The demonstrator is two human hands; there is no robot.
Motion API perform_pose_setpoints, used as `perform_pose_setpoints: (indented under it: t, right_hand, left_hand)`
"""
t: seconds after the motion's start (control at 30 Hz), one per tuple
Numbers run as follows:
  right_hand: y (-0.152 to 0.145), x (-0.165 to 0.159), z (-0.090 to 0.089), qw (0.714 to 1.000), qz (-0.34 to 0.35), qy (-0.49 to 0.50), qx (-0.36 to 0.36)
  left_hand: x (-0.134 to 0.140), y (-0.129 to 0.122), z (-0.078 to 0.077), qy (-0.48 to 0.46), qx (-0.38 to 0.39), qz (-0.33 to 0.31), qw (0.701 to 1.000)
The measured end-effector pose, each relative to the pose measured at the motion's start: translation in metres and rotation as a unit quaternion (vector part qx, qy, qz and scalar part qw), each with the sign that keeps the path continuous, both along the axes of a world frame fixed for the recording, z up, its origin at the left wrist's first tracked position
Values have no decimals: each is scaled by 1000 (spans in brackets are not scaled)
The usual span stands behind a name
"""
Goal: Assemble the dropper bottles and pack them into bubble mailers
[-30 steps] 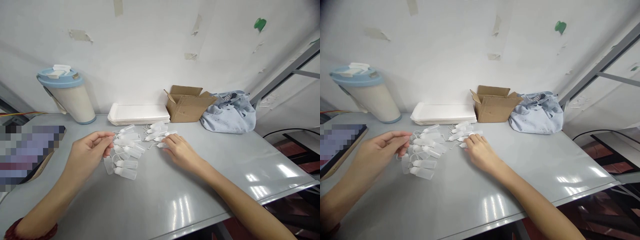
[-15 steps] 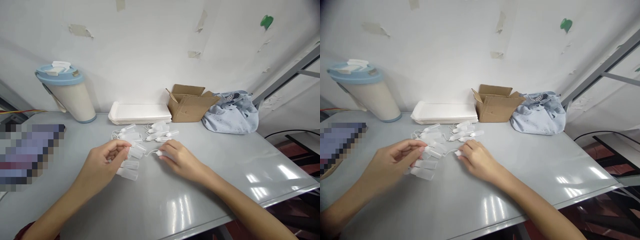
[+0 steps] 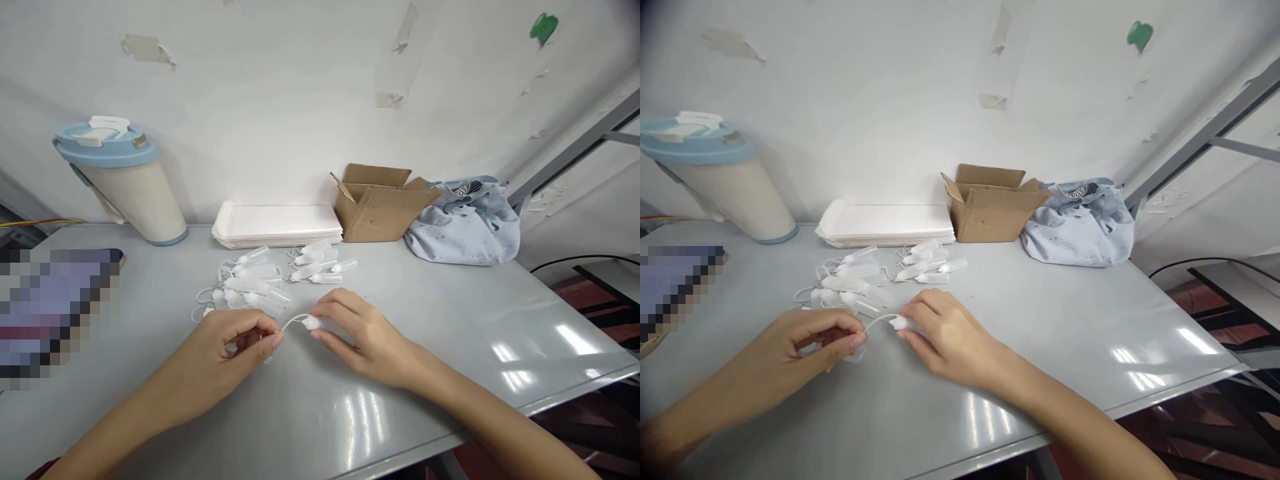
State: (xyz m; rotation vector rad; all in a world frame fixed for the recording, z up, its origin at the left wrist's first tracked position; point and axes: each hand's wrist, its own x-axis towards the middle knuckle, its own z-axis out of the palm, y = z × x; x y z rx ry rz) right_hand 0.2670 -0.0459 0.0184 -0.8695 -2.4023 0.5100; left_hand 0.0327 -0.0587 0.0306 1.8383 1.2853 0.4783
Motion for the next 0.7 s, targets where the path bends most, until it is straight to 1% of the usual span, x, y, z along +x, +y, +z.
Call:
perform_pose_setpoints:
  t: [0.1,0.2,0.33,0.53,0.7]
  right_hand:
    - [-3,0,1,1000,9,2,-13]
    - [-6,0,4,999,15,11,-40]
    - [-7,-2,6,997,18,28,-64]
    - [-7,-3,6,996,32,36,-71]
    - [-8,-3,6,996,30,37,-70]
  left_hand:
    - [-1,0,1,-8,-6,3,1000]
    - [-1,1,0,-16,-16,5,1000]
    - [2,1,-1,-40,-39,-5,998]
    - [3,-2,-3,-45,-68,-7,997]
    - [3,-2,-4,-47,-68,-5,997]
